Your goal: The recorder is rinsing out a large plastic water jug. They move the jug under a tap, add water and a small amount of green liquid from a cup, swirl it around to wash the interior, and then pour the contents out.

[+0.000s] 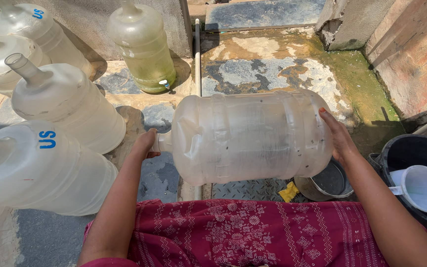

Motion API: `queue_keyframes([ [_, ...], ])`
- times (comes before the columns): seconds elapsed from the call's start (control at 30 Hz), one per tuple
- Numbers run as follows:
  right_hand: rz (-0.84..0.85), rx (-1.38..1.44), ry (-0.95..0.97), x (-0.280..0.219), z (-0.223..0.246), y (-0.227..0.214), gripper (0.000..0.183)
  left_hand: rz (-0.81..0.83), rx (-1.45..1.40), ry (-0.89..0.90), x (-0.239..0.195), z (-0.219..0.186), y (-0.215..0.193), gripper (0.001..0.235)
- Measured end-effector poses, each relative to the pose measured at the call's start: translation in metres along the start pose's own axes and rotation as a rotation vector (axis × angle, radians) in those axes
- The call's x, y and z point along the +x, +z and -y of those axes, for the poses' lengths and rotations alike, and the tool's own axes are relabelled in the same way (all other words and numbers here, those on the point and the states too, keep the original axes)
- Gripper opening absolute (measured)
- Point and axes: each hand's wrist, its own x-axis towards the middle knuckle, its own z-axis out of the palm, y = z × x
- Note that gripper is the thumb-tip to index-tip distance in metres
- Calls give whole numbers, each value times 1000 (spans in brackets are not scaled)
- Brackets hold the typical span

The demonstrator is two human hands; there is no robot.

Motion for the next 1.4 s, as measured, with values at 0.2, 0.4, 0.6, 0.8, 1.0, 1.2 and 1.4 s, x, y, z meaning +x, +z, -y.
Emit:
queue_keyframes([
  [0.2, 5, -24, 13, -3, 2, 2, 106, 3, -7, 1, 0, 1, 0, 54],
  [0.4, 16, -2, 16, -1, 1, 2, 105, 10, -7, -6, 4, 2, -1, 52],
  [0.6, 27, 5, 11, 0, 0, 2, 104, 10, -8, -5, 5, 2, -1, 50],
  [0.8, 45, 2, -5, -1, 1, 2, 103, 14, -5, -15, 7, 4, 0, 51],
  [1.0, 22, -19, 2, 3, -2, 1, 101, 17, 5, -15, 10, 6, 2, 52],
  [1.2, 31, 8, 2, 4, -2, 0, 101, 26, -13, -2, 15, 7, 3, 52],
  [1.4, 34, 20, 5, 10, -5, -4, 95, 62, -9, -16, 20, 9, 7, 54],
])
